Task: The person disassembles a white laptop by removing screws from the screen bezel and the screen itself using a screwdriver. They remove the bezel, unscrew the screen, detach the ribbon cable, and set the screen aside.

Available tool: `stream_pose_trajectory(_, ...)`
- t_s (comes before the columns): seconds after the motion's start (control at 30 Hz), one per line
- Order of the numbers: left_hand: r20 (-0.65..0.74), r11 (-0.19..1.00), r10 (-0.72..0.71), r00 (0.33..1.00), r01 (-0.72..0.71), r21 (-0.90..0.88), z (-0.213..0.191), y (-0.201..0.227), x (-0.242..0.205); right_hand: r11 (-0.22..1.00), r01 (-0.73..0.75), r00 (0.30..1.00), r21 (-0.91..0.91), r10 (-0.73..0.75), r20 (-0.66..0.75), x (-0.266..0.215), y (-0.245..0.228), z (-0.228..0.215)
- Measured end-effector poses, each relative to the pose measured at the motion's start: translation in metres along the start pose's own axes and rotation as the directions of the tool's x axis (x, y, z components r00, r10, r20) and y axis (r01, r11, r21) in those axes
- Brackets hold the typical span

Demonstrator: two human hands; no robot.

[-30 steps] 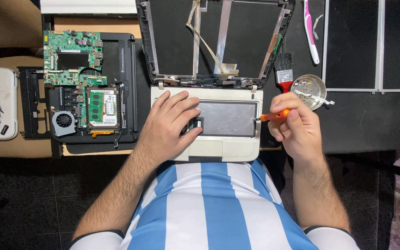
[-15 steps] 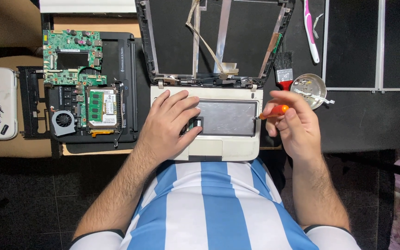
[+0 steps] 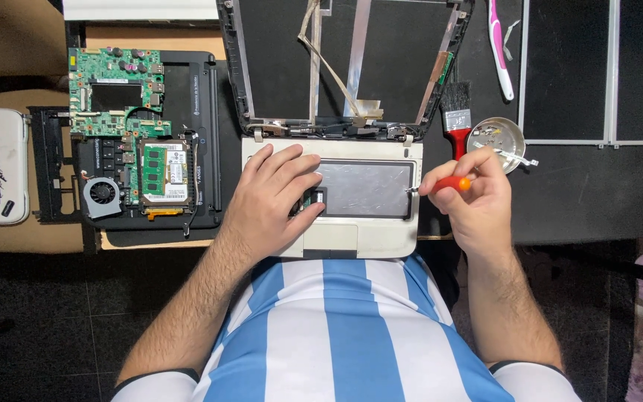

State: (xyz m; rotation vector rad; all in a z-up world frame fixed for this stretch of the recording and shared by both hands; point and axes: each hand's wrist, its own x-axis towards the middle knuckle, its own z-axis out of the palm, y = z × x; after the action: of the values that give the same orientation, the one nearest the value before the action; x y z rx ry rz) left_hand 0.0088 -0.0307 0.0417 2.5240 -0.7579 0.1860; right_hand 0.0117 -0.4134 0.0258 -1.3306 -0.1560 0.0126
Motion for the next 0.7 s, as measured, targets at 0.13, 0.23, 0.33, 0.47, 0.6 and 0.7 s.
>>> stream_pose_trajectory(0.13,0.0,1.0,0.006,1.0,-0.006,0.0,0.0,-0.001,0.0,0.997,0.045,0.999,-0.058,-0.045,0.006,0.004,-0.008,0.012)
stream_pose_trajectory(0.23,0.001,1.0,0.004,1.0,-0.004,-0.001,0.0,-0.001,0.0,0.999,-0.02,1.0,-0.035,0.02,-0.001,0.0,-0.004,0.01)
stream_pose_trajectory(0.33,0.003,1.0,0.0,1.0,0.0,-0.003,0.0,0.0,0.0,0.995,0.024,1.0,-0.098,-0.026,-0.016,0.002,-0.002,0.006)
stream_pose_trajectory(0.47,0.002,1.0,0.003,1.0,-0.003,-0.002,0.0,-0.001,0.0,0.97,0.098,0.994,-0.221,-0.104,-0.019,0.004,-0.005,0.014)
stream_pose_trajectory(0.6,0.002,1.0,-0.007,1.0,0.007,-0.007,0.0,0.0,0.0,0.962,0.133,0.989,-0.237,-0.143,-0.024,0.004,-0.004,0.012)
stream_pose_trajectory(0.7,0.004,1.0,-0.01,1.0,0.01,-0.011,-0.001,0.0,0.0,0.95,0.14,0.989,-0.279,-0.148,-0.01,0.003,-0.006,0.012)
